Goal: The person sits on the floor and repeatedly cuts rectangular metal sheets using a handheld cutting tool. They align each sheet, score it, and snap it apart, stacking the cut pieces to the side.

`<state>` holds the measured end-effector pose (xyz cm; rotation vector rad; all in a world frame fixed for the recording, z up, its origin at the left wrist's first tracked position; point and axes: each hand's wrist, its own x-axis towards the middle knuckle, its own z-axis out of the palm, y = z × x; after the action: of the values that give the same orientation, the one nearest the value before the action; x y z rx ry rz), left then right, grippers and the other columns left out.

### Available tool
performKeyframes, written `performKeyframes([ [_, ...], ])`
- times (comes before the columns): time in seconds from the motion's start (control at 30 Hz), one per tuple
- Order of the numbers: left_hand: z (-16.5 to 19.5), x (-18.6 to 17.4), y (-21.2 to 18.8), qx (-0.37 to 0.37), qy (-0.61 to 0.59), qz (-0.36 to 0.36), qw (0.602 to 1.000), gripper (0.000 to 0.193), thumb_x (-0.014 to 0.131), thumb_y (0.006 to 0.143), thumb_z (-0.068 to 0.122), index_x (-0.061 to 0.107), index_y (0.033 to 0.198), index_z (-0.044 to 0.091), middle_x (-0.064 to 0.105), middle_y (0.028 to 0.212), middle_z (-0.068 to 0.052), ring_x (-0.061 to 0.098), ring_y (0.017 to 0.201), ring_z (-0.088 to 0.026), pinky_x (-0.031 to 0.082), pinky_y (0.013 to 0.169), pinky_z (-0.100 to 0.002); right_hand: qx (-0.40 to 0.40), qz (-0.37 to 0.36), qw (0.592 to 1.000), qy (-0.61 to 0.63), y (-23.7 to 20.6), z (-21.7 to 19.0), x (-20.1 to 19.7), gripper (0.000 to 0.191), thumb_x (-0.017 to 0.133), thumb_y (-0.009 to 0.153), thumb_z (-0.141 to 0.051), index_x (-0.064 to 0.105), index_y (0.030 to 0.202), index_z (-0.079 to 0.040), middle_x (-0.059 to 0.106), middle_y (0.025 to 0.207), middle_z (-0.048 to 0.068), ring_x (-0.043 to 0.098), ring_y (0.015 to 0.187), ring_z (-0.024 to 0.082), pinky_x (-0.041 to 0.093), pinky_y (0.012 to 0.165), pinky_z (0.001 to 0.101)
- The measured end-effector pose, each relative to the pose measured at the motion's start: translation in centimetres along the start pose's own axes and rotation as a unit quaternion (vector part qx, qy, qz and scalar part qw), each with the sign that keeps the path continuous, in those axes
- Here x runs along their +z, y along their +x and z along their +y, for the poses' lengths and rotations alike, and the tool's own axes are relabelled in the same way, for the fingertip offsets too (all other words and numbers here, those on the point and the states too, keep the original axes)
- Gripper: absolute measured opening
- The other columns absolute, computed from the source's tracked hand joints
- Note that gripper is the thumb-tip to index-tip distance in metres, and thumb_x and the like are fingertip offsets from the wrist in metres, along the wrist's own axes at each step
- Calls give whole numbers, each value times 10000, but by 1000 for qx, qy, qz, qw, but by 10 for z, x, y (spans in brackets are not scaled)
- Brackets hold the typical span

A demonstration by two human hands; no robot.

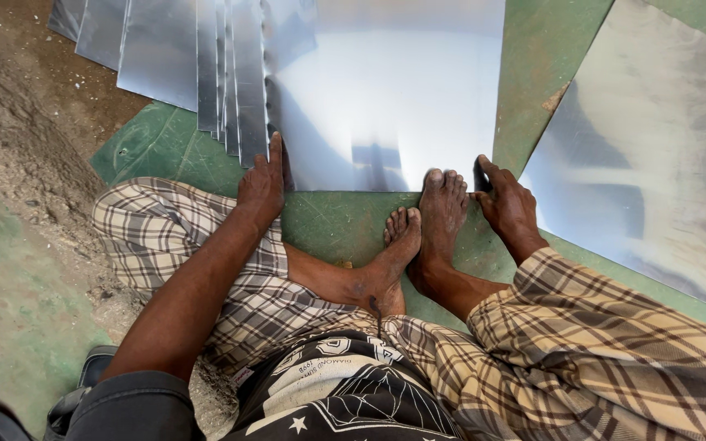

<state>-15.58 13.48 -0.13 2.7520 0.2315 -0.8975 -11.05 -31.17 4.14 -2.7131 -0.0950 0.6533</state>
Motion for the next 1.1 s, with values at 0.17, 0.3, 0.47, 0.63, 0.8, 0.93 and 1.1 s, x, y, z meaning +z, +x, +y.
performKeyframes([
  [0.17, 2, -1, -1, 26, 26, 45, 998, 959, 579, 911, -90, -12, 1639, 114, 434, 1398, -398, 678, 912, -413, 610, 762, -438, -9, 8, 1000, -29, -1, 3, 6, 628, 720, 924, -111, 524, 1516, -178, 679, 1162, 146, 693, 865, 333, 567, 775, 474],
  [0.3, 8, -2, 0, 24, 89, -2, 996, 908, 568, 934, -54, -28, 1618, -20, 463, 1376, -414, 703, 835, -349, 632, 680, -395, -20, 10, 998, -55, 1, 5, 5, 615, 727, 932, -131, 533, 1514, -167, 676, 1117, 155, 690, 834, 338, 559, 759, 481],
  [0.47, 24, -5, 1, 1, 222, -83, 972, 880, 594, 990, 56, -6, 1611, -111, 603, 1170, -341, 717, 760, -234, 621, 562, -312, -24, 5, 996, -82, 2, 5, 7, 621, 745, 935, -174, 528, 1518, -165, 676, 1088, 159, 688, 784, 340, 554, 705, 486],
  [0.63, 26, -6, 1, 28, 264, -68, 962, 914, 663, 948, 81, 49, 1581, -158, 642, 1060, -306, 709, 742, -214, 600, 529, -288, -22, 13, 995, -97, 2, 6, 11, 645, 756, 931, -190, 524, 1533, -179, 680, 1064, 157, 680, 782, 353, 545, 692, 487],
  [0.8, 22, -3, 2, 34, 243, -42, 968, 925, 677, 933, 84, 57, 1579, -148, 643, 1054, -305, 703, 765, -238, 607, 546, -301, -9, 24, 997, -73, 1, 5, 10, 651, 773, 910, -197, 548, 1521, -204, 687, 1079, 147, 678, 839, 350, 543, 741, 489],
  [0.93, 21, -4, -1, 35, 233, -25, 972, 930, 684, 935, 75, 62, 1592, -141, 651, 1050, -287, 699, 792, -240, 612, 576, -315, 5, 39, 999, -36, 0, 0, 9, 645, 782, 889, -157, 581, 1499, -219, 689, 1075, 135, 675, 866, 334, 544, 763, 476],
  [1.1, 21, -9, -7, 33, 237, -39, 970, 977, 707, 903, 78, 32, 1576, -139, 624, 1089, -303, 680, 853, -252, 623, 574, -296, 53, 19, 998, -9, -1, -4, 10, 660, 807, 877, -170, 578, 1492, -241, 658, 1079, 136, 673, 846, 305, 556, 764, 454],
])
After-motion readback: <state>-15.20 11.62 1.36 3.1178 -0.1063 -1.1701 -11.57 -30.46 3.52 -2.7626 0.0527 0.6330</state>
